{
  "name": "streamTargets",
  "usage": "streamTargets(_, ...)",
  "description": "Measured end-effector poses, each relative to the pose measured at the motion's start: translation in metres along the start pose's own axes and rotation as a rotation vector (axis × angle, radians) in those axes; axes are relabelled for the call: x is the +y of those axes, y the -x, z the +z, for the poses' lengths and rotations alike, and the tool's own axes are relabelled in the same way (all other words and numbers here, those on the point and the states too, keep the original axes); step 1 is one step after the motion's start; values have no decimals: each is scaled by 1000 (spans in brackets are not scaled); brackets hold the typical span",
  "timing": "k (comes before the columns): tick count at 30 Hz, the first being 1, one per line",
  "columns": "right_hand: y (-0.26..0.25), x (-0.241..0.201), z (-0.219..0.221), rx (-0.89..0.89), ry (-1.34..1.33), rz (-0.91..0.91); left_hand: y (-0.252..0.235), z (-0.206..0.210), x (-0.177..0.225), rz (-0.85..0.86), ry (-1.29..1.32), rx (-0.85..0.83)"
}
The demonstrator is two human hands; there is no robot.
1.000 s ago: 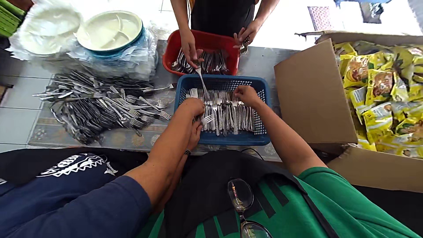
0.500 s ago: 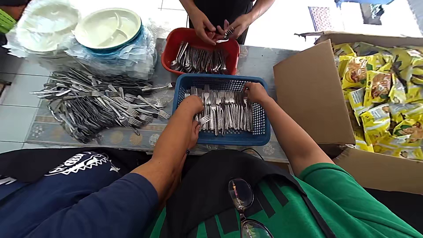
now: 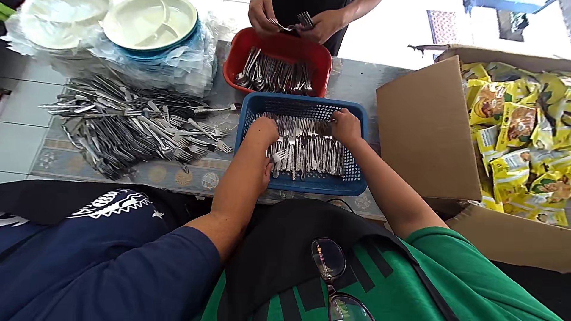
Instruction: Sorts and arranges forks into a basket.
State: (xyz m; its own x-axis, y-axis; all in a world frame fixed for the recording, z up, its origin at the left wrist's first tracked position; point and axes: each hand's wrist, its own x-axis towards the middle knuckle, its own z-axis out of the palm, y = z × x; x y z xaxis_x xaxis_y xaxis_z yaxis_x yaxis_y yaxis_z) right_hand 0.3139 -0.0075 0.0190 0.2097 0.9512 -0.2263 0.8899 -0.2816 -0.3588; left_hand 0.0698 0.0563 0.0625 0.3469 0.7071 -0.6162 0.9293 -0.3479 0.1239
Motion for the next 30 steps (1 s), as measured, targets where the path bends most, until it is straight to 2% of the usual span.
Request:
streamTargets(3, 4, -22, 15, -82, -73, -107, -35, 23, -28, 97, -51, 119)
streamTargets(5, -1, -33, 31, -183, -98, -110, -40, 26, -38, 98, -11, 162)
streamTargets(7, -7, -39, 44, -212, -135, -69, -13, 28, -38, 185, -3, 351)
streamTargets(8, -9, -39, 49, -200, -168, -51, 23, 19, -28, 221, -19, 443)
streamTargets(9, -10, -38, 50, -189, -202, -40, 79, -33, 4, 67, -46, 69)
streamTargets(10, -11, -36, 48, -188, -228, -38, 118, -48, 29, -36, 11, 75)
streamTargets(12, -12, -28, 37, -200, -261, -84, 151, -51, 52, -67, 43, 262)
streamTargets(14, -17, -14, 22, -204, -291, -169, 151, -50, 55, -49, 44, 280)
streamTargets(16, -23, 0, 5, -173, -310, -202, 141, -56, 55, -78, 32, 174)
streamTargets(20, -32, 25, -12, -105, -300, -104, 152, -70, 66, -95, 59, 102)
streamTargets(23, -35, 39, -3, -98, -262, -55, 127, -51, 49, -47, -49, 122)
streamTargets(26, -31, 36, 4, -100, -212, -18, 122, -48, 45, -37, -110, 105)
streamTargets(30, -21, 21, 6, -46, -133, 22, 138, -60, 55, -73, -51, 97)
